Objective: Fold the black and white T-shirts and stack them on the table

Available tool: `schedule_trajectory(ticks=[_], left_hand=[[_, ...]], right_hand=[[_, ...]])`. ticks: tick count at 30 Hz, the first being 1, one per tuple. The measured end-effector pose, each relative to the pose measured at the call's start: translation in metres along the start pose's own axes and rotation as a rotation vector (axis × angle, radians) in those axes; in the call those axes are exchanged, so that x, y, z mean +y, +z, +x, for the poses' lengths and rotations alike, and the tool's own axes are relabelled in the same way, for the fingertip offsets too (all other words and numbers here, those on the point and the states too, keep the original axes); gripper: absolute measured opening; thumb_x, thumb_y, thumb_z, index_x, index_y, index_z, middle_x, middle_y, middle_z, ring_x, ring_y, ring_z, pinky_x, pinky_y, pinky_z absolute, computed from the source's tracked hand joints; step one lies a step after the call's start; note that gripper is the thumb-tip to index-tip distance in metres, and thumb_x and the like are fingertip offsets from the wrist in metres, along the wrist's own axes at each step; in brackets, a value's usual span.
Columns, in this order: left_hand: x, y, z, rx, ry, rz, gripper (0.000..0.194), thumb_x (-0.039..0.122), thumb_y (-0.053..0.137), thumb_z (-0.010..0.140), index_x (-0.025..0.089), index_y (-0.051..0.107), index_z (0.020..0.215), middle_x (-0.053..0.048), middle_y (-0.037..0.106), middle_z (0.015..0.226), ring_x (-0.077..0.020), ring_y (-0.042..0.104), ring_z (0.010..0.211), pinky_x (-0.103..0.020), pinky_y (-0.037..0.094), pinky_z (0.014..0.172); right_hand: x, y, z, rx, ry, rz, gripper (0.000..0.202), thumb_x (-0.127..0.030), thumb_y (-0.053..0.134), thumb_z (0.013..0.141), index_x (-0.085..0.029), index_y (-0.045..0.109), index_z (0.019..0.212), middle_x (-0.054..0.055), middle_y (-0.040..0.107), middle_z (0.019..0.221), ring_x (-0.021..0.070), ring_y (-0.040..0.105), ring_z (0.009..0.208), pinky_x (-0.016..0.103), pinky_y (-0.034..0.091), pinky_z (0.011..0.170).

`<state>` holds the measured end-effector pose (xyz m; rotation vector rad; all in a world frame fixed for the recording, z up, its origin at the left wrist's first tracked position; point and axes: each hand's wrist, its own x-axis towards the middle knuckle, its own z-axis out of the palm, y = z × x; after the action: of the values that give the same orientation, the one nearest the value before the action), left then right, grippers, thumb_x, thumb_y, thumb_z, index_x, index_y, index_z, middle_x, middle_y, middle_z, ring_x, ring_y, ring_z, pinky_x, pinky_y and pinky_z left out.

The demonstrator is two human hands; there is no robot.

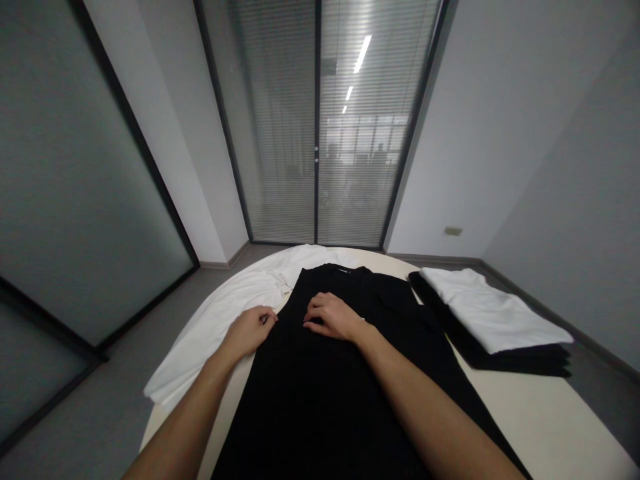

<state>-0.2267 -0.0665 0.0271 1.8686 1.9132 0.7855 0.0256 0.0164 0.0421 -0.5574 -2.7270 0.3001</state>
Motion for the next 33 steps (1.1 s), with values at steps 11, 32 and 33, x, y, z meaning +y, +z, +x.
schedule_trajectory(ticks=[11, 32, 33], left_hand=[[0.008, 0.008, -0.004, 0.114, -0.046, 0.119, 0.011, 0.031, 0.062, 0.086, 0.026, 0.070, 0.092, -0.002, 0.075, 0.096, -0.0211, 0.067, 0.080, -0.027, 0.041, 0.067], [0.027, 0.014, -0.006, 0.142, -0.101, 0.295, 0.015, 0.028, 0.054, 0.094, 0.024, 0.067, 0.098, -0.003, 0.075, 0.100, -0.0221, 0.069, 0.092, -0.027, 0.042, 0.070], [0.028, 0.014, -0.006, 0.140, -0.104, 0.303, 0.014, 0.027, 0.054, 0.094, 0.024, 0.067, 0.098, -0.003, 0.075, 0.100, -0.0215, 0.069, 0.091, -0.027, 0.042, 0.070]], right_hand=[[-0.004, 0.008, 0.000, 0.128, 0.078, 0.071, 0.028, -0.040, 0.052, 0.102, -0.026, 0.070, 0.117, 0.005, 0.069, 0.122, 0.0195, 0.060, 0.116, 0.034, 0.044, 0.102], [0.060, 0.022, 0.071, 0.279, 0.757, 0.124, 0.031, -0.017, 0.055, 0.095, -0.020, 0.063, 0.124, 0.009, 0.073, 0.115, 0.0221, 0.066, 0.108, 0.031, 0.048, 0.092], [0.061, 0.021, 0.075, 0.287, 0.762, 0.123, 0.029, -0.017, 0.055, 0.095, -0.021, 0.064, 0.122, 0.008, 0.074, 0.112, 0.0213, 0.067, 0.106, 0.030, 0.048, 0.090]])
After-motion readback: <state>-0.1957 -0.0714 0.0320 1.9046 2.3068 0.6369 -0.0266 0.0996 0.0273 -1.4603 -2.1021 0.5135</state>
